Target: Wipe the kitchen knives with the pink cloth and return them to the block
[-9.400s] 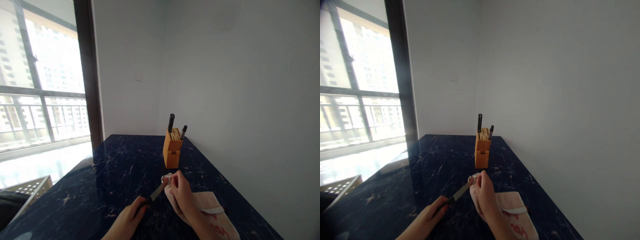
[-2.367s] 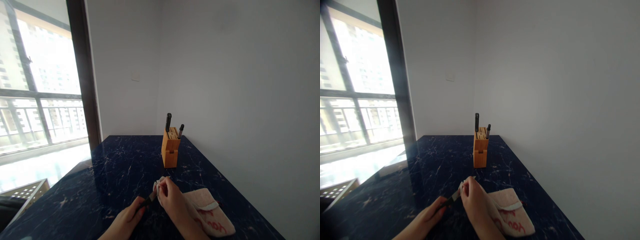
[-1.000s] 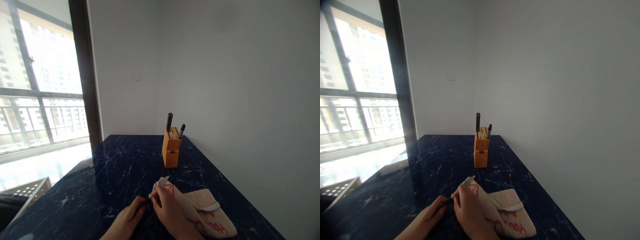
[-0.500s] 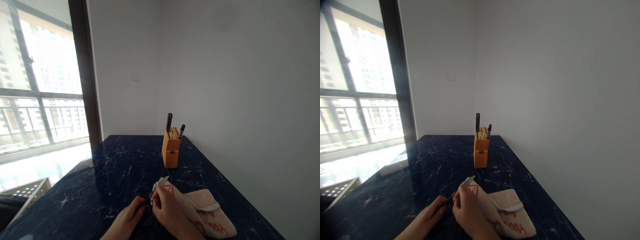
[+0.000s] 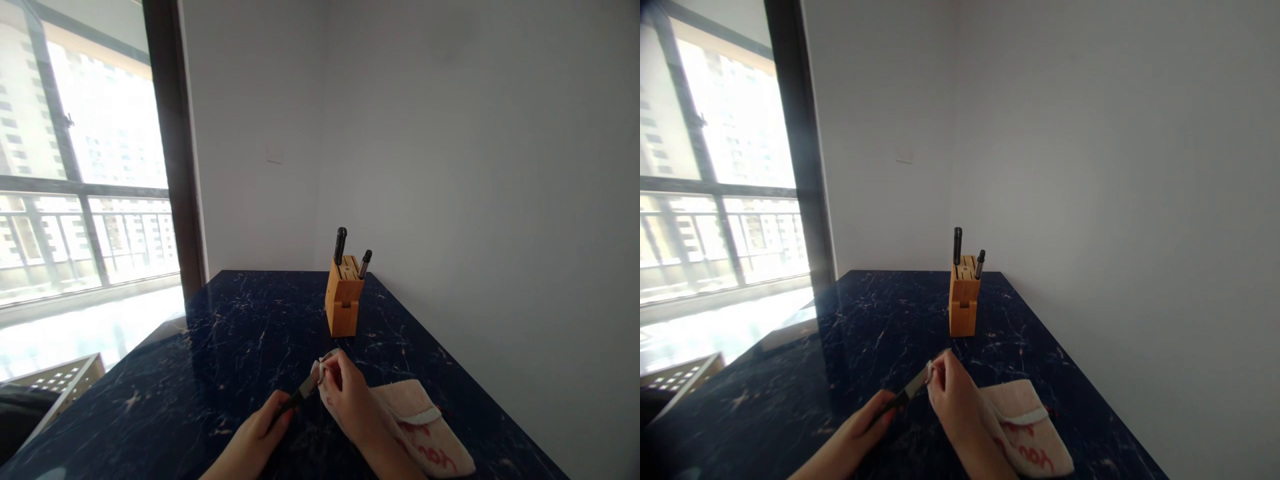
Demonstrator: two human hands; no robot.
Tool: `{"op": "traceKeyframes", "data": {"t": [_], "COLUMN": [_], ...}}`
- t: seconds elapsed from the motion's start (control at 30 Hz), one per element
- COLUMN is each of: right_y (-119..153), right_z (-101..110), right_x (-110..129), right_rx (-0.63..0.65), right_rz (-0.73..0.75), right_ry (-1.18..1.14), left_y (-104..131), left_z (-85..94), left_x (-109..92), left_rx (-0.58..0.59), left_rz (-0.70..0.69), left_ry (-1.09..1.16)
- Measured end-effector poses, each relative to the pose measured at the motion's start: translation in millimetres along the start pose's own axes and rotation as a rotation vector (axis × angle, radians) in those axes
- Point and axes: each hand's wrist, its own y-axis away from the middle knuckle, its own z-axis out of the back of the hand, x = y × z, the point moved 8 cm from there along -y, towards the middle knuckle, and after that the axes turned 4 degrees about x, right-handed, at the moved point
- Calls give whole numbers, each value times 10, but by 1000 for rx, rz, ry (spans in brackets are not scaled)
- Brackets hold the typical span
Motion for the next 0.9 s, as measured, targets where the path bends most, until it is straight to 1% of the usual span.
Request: {"op": "traceKeyframes", "data": {"t": [0.07,0.17,0.27,0.4,0.53,0.63,0.7,0.8,0.9], "right_y": [-8,6,26,37,46,63,76,94,106], "right_z": [17,33,38,53,78,79,72,44,-23], "right_x": [-10,29,80,120,141,180,223,288,314], "right_rx": [-10,-29,-26,-18,-33,-33,-29,-10,25], "right_rz": [12,47,63,67,71,86,107,148,169], "right_ry": [-39,-61,-85,-96,-103,-91,-74,-38,17], "left_y": [-23,-44,-23,19,27,15,6,-3,-1], "left_z": [-17,-25,48,203,273,267,246,196,130], "left_x": [52,155,162,67,52,55,80,94,47], "left_rx": [-15,-63,-141,-211,-258,-284,-283,-258,-217], "left_rz": [2,85,142,124,103,46,38,22,-34], "left_ry": [72,245,328,191,47,28,22,0,-54]}}
